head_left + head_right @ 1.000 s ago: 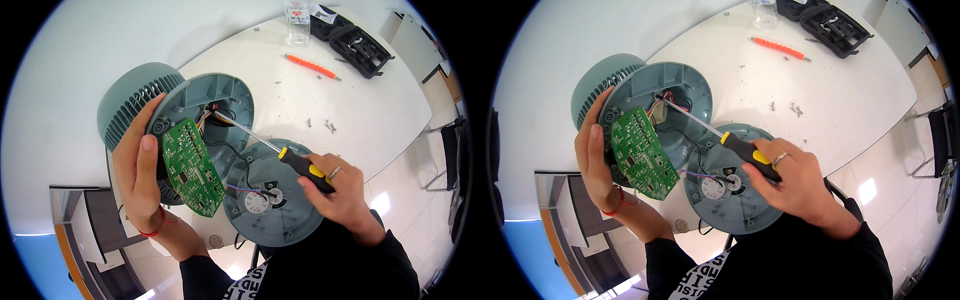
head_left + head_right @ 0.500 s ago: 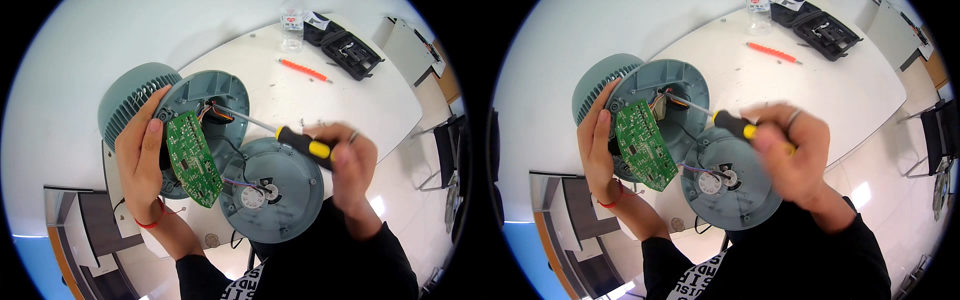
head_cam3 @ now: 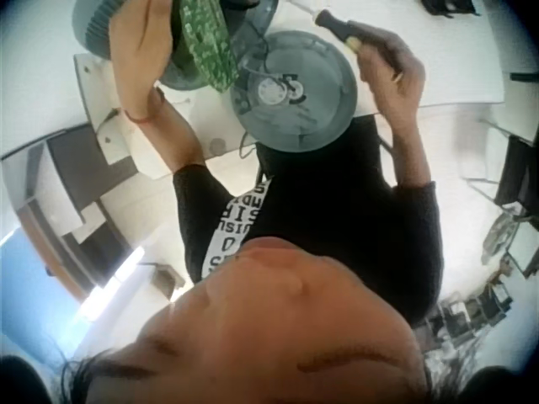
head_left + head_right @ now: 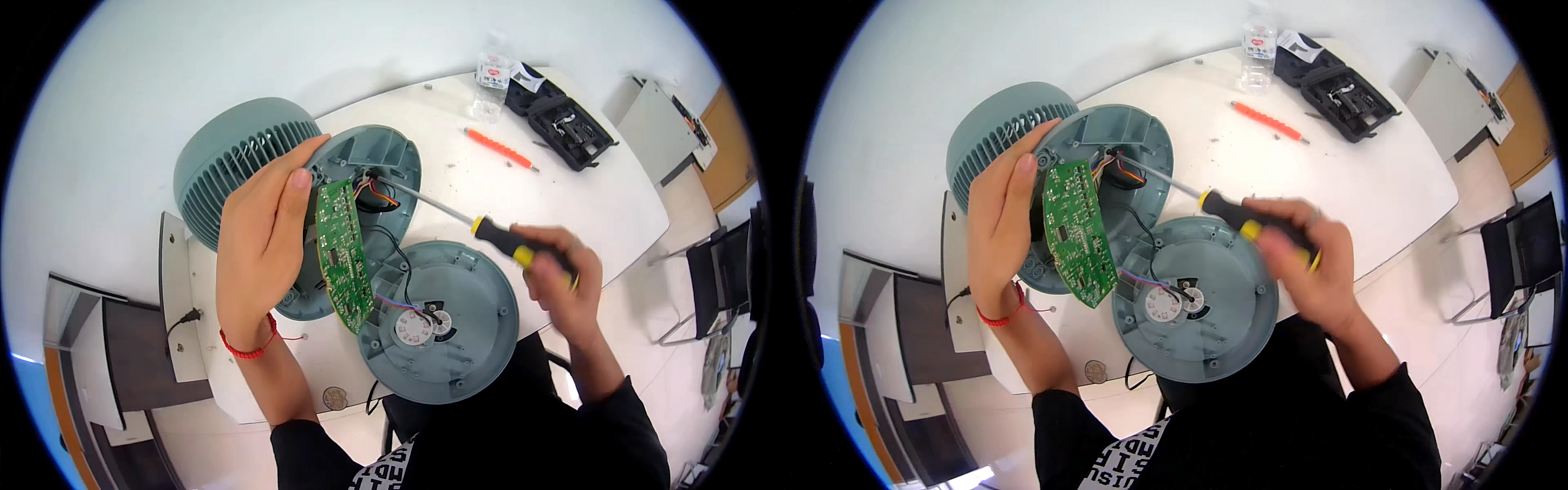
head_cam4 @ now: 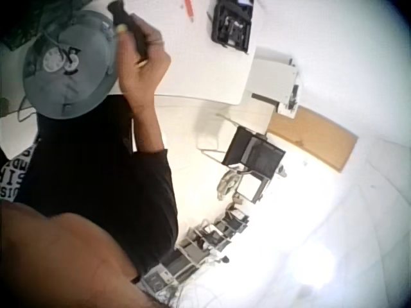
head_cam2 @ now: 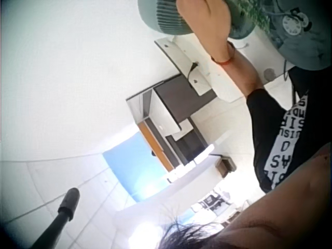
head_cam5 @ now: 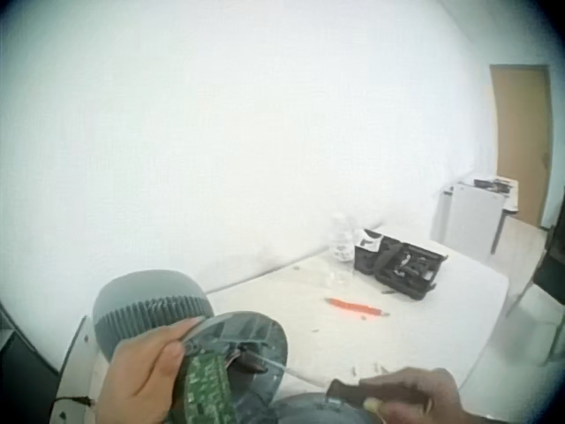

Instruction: The person disassembles a small teal fan by removing the outer casing and unscrewing the internal circuit board. They use a screwdriver to detach the board from the fan housing and separate the components on a white desk.

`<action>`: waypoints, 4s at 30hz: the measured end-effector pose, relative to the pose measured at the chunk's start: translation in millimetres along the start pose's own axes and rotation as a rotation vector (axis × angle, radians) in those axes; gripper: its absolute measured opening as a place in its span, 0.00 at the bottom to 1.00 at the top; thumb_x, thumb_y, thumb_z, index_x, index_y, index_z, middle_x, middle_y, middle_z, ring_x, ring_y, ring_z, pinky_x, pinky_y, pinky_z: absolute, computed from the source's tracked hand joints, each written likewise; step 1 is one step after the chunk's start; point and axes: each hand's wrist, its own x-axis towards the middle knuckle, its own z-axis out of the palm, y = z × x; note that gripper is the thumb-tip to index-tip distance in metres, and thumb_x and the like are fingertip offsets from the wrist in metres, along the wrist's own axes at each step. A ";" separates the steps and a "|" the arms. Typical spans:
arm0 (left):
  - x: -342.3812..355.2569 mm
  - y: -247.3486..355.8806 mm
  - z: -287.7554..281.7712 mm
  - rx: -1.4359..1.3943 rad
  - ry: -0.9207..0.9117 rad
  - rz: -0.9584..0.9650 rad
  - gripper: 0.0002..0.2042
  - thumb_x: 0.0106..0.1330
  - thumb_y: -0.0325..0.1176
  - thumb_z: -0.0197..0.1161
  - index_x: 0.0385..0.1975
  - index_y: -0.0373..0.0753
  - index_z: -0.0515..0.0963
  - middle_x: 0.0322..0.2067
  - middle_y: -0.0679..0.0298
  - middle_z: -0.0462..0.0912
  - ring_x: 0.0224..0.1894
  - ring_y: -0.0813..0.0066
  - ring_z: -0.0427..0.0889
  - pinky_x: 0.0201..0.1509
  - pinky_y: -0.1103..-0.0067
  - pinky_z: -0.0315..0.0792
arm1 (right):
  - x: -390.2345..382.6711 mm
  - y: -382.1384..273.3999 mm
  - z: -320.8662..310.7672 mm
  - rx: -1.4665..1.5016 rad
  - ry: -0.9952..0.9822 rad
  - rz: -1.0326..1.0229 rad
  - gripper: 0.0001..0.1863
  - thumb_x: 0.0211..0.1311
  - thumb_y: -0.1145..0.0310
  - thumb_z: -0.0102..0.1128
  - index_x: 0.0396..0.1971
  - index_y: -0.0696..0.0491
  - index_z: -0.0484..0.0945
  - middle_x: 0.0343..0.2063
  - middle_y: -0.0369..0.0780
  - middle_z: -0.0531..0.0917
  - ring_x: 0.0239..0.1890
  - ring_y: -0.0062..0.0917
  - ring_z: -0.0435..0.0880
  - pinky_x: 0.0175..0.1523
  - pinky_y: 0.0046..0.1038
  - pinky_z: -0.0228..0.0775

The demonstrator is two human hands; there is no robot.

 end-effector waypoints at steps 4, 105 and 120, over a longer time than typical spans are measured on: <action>1.0 -2.5 0.9 0.010 0.000 0.031 0.16 0.81 0.33 0.50 0.55 0.29 0.80 0.40 0.49 0.86 0.37 0.57 0.84 0.48 0.72 0.75 | 7.9 -10.7 -5.1 -0.787 -0.163 -0.775 0.34 0.48 0.67 0.83 0.58 0.58 0.80 0.24 0.41 0.78 0.24 0.31 0.80 0.29 0.30 0.70; -2.9 0.3 -0.3 0.000 0.003 0.017 0.17 0.81 0.35 0.50 0.58 0.31 0.79 0.42 0.48 0.85 0.41 0.53 0.84 0.50 0.70 0.75 | -12.2 35.5 48.3 0.055 0.634 -0.133 0.29 0.77 0.67 0.53 0.72 0.58 0.59 0.34 0.37 0.77 0.34 0.17 0.76 0.39 0.17 0.67; -4.5 -0.6 -1.7 -0.004 0.016 0.046 0.17 0.81 0.36 0.50 0.57 0.30 0.79 0.44 0.48 0.86 0.44 0.51 0.85 0.52 0.70 0.76 | -18.6 33.7 22.5 0.037 0.450 0.205 0.27 0.74 0.77 0.55 0.70 0.58 0.62 0.44 0.39 0.77 0.35 0.14 0.76 0.38 0.17 0.67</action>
